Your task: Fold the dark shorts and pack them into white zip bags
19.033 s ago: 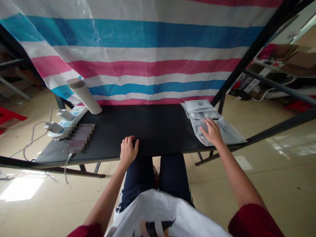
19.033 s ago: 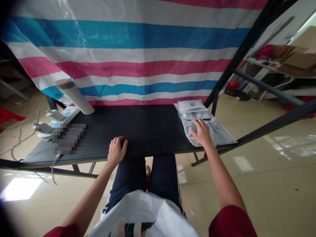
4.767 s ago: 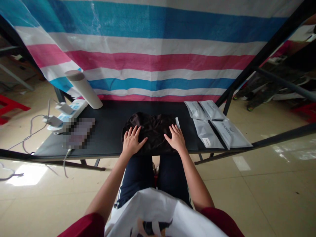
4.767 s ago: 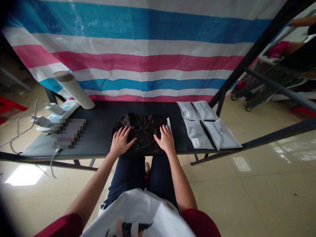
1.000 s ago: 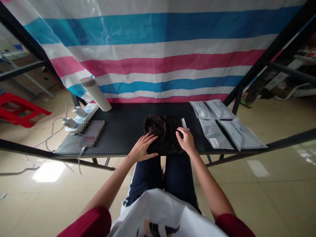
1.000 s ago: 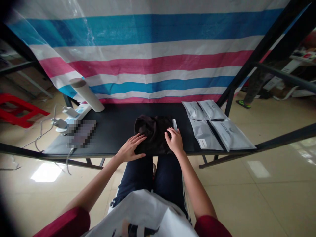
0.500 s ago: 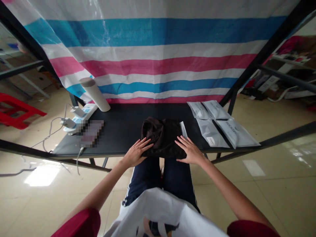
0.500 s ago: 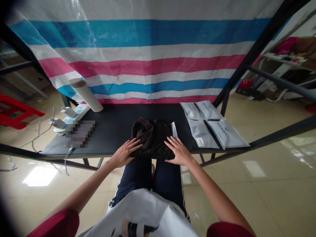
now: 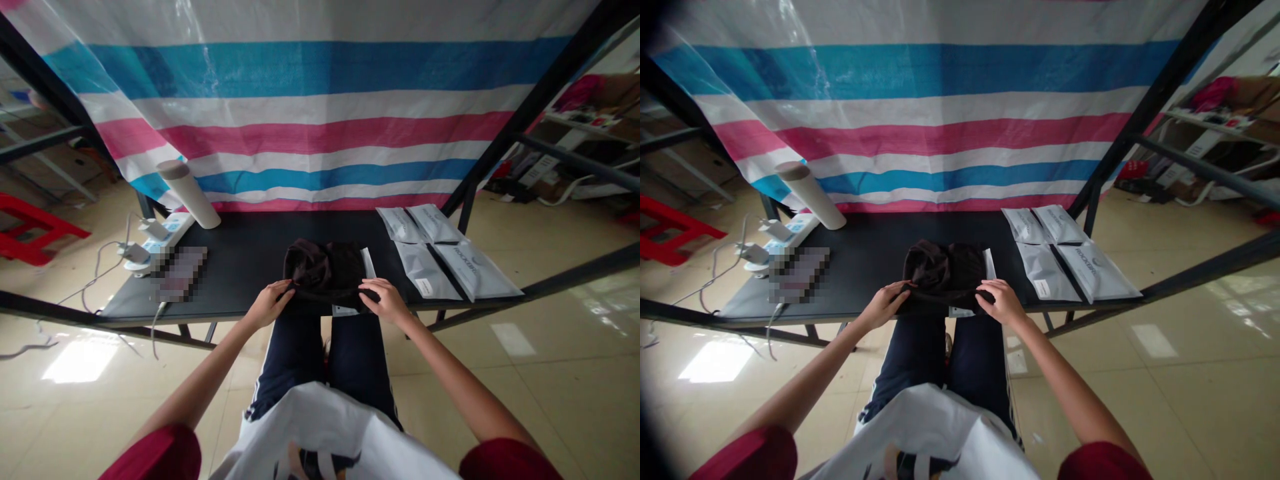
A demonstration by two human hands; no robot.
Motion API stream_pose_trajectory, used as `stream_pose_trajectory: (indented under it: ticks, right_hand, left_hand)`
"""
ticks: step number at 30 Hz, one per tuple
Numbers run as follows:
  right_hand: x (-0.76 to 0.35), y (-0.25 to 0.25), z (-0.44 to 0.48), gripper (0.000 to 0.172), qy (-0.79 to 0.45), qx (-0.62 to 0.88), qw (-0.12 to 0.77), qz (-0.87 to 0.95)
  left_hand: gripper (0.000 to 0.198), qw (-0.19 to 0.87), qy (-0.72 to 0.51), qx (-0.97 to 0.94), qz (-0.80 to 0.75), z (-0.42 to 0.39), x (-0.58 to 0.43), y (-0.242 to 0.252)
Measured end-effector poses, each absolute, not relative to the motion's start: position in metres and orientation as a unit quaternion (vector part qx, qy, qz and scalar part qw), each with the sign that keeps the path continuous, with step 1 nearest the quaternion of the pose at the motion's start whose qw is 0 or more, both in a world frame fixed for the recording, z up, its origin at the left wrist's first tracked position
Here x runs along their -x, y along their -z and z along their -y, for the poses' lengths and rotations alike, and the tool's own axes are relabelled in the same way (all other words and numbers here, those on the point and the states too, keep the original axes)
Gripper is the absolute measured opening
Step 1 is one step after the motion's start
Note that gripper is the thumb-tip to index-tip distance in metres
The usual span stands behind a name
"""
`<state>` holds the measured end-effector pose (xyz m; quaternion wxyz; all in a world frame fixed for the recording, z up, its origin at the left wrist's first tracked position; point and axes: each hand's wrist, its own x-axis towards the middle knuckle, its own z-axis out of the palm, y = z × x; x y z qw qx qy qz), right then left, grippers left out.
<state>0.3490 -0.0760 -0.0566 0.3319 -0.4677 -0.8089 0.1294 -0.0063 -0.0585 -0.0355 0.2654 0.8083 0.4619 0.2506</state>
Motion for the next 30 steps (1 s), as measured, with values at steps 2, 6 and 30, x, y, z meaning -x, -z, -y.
stream_pose_trajectory:
  ticks: [2,6,30]
  right_hand:
    - [-0.346,0.054,0.070,0.018,-0.127,0.482,0.347,0.795]
    - [-0.343,0.045,0.060,0.023,-0.153,0.493,0.342,0.785]
    - [-0.349,0.061,0.101,0.036,-0.208,0.464,0.271,0.817]
  left_hand:
    - [0.040,0.273,-0.255,-0.789,-0.488,0.055,0.004,0.032]
    - [0.044,0.287,-0.266,-0.747,-0.538,0.050,-0.001,0.028]
    - [0.021,0.180,-0.248,-0.856,-0.416,0.072,0.015,0.056]
